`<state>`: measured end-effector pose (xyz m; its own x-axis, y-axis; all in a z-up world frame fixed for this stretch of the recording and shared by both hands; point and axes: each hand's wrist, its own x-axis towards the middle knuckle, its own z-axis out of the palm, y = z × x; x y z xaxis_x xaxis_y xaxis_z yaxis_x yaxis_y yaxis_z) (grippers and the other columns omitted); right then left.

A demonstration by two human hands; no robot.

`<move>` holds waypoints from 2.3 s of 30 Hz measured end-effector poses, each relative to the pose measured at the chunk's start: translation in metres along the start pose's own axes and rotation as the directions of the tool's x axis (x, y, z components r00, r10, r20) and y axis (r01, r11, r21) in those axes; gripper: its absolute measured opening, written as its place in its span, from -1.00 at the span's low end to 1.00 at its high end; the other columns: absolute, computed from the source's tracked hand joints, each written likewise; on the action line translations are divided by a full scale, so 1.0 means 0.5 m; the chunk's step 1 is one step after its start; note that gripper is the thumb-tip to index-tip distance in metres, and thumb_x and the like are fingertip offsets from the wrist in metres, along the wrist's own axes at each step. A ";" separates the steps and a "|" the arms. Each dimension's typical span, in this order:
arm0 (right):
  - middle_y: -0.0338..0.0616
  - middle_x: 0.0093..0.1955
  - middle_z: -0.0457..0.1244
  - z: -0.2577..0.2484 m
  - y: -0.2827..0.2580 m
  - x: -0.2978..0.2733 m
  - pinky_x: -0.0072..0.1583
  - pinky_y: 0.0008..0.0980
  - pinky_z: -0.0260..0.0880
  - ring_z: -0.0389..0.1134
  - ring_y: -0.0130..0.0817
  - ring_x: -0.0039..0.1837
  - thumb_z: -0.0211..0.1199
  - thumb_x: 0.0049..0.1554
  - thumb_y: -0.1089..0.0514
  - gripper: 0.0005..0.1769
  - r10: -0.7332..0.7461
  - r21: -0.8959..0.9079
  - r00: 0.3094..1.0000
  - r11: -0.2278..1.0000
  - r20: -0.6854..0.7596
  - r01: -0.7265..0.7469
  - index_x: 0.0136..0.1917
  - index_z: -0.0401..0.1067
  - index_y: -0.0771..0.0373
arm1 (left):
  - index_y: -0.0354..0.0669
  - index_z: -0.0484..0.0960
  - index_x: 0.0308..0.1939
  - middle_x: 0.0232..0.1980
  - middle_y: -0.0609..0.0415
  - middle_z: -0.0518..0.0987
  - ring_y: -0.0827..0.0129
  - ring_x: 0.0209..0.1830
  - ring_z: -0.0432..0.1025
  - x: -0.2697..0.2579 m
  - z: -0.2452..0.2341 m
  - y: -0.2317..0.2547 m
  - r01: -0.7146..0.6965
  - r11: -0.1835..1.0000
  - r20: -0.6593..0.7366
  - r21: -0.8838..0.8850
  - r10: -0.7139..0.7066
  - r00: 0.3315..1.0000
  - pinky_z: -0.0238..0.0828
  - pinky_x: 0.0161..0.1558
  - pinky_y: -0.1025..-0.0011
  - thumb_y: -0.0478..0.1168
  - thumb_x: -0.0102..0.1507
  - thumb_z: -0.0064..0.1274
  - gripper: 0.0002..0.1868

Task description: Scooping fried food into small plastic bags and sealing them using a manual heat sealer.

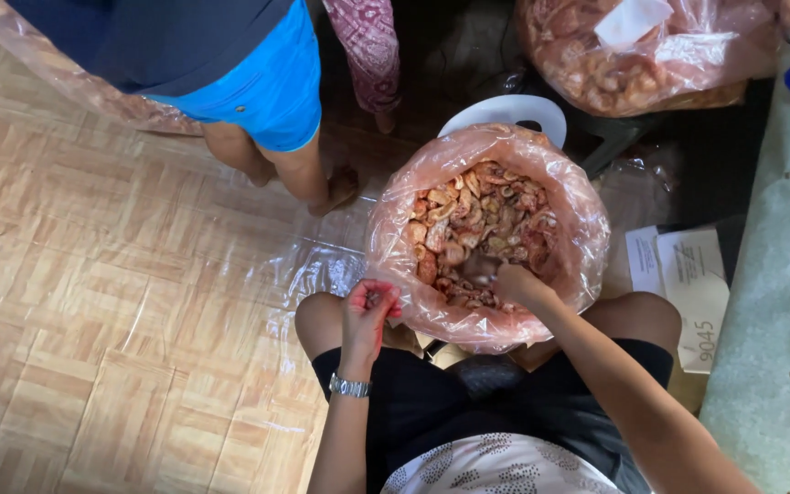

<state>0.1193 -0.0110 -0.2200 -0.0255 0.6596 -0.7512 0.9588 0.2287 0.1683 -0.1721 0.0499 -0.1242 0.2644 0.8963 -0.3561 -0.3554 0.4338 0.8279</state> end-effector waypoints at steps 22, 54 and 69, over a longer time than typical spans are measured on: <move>0.33 0.03 0.33 0.084 -0.010 0.094 0.12 0.04 0.39 0.32 0.16 0.20 0.00 0.16 -0.02 -0.54 0.519 0.932 0.853 0.278 0.058 -0.232 0.11 0.44 0.37 | -0.33 0.53 -0.28 -0.40 0.10 0.42 0.49 -0.61 0.44 0.004 0.068 -0.029 -0.014 1.000 0.052 -0.011 0.014 0.999 0.53 -0.54 0.59 -0.45 0.23 0.02 -0.99; 0.19 -0.02 0.34 0.030 -0.062 0.266 0.09 0.01 0.39 0.34 0.15 0.14 0.21 0.11 -0.02 -0.64 0.647 0.999 0.761 0.031 -0.046 0.034 0.07 0.42 0.26 | -0.31 0.57 -0.24 -0.58 0.06 0.48 0.55 -0.60 0.43 -0.008 0.098 -0.011 -0.157 0.969 0.062 0.192 0.148 0.987 0.45 -0.45 0.65 -0.47 0.23 0.02 -0.93; 0.30 -0.10 0.34 0.014 -0.057 0.240 0.03 0.04 0.37 0.37 0.18 0.05 0.16 0.09 0.17 -0.72 0.717 0.975 0.675 0.029 -0.174 0.221 0.01 0.46 0.41 | -0.29 0.60 -0.26 -0.56 0.06 0.47 0.56 -0.60 0.38 -0.005 0.122 -0.017 -0.250 0.931 0.070 0.264 0.240 0.968 0.48 -0.45 0.59 -0.47 0.21 0.06 -0.93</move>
<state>0.0910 0.0568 -0.3194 0.6215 0.7336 -0.2749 0.2974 -0.5456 -0.7835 -0.1153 0.0383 -0.1038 0.2340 0.9653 -0.1159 -0.1601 0.1558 0.9747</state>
